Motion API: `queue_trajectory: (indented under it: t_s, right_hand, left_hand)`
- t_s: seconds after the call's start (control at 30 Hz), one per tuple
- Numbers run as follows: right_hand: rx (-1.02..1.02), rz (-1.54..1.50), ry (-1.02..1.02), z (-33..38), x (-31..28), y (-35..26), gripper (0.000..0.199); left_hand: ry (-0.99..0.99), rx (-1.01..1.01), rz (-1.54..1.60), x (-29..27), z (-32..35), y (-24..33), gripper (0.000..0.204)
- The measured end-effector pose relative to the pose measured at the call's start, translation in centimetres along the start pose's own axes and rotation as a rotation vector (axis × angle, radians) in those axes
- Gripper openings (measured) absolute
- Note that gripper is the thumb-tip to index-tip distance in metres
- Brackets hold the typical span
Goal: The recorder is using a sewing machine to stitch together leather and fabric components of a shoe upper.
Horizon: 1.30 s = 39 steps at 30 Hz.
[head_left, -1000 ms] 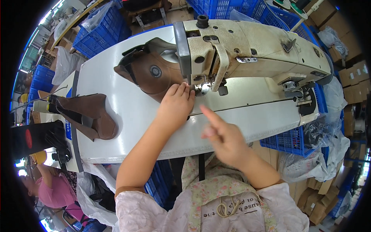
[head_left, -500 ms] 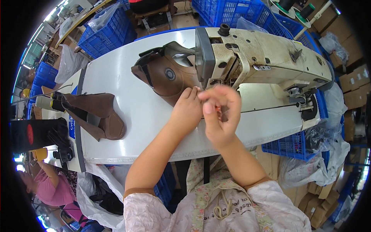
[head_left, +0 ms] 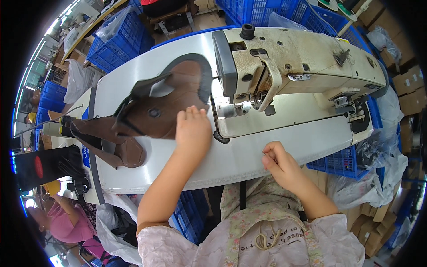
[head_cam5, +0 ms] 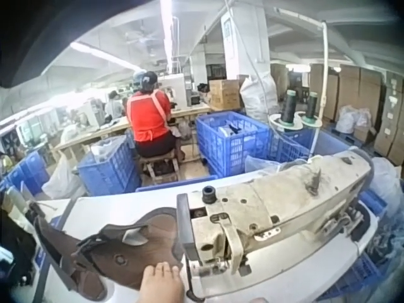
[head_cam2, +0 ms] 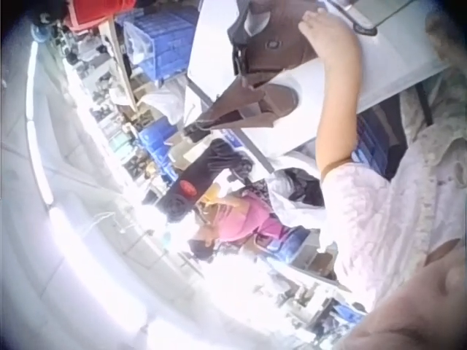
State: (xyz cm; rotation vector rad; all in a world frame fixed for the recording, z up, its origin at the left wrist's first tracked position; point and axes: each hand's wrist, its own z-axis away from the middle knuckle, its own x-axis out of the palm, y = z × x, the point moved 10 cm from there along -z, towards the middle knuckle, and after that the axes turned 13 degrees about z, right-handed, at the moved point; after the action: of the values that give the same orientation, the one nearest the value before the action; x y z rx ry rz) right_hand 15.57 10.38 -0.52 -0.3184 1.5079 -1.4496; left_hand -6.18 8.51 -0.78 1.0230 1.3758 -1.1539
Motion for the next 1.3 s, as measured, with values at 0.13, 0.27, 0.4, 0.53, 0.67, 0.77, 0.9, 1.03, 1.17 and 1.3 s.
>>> queue_trajectory:
  t_s: [0.13,0.27,0.4,0.53,0.67,0.77,0.9,1.03,1.17,1.3]
  right_hand:
    - [-0.054,-0.166,0.025,-2.2,1.8,-0.2,0.039]
    - [-0.227,-0.321,0.011,-5.7,3.9,-2.7,0.045]
    - [0.203,-0.738,-0.264,-8.6,8.1,-1.9,0.052]
    - [0.296,-0.919,-0.209,-11.5,10.4,-1.4,0.057]
    - [0.293,-0.935,-0.122,-13.2,11.1,-1.9,0.047]
    - [0.377,-1.143,-0.095,-14.4,12.6,-1.0,0.032]
    - [0.356,-1.338,-0.096,-15.1,13.7,-1.8,0.022]
    - [0.385,-1.407,-0.055,-15.4,14.3,-1.9,0.022]
    - [0.399,-1.430,-0.050,-15.7,14.9,-1.6,0.022]
    - [0.407,-1.451,-0.036,-15.6,15.1,-1.7,0.021]
  left_hand:
    - [0.059,0.025,-0.021,0.1,2.8,-1.8,0.057]
    - [0.094,0.016,0.058,-0.6,3.7,-2.7,0.064]
    - [0.113,-0.001,0.133,-1.7,3.9,-3.0,0.067]
    - [0.214,-0.011,0.181,-3.2,4.3,-4.0,0.071]
    - [0.273,0.002,0.207,-3.5,4.2,-4.0,0.070]
    - [0.277,-0.008,0.215,-3.6,4.1,-4.1,0.070]
    - [0.282,-0.001,0.213,-3.4,4.1,-4.1,0.068]
    - [0.281,0.001,0.219,-3.4,4.2,-4.0,0.067]
    - [0.276,0.001,0.228,-3.4,4.1,-3.8,0.068]
    - [0.276,-0.003,0.215,-3.2,4.2,-3.8,0.068]
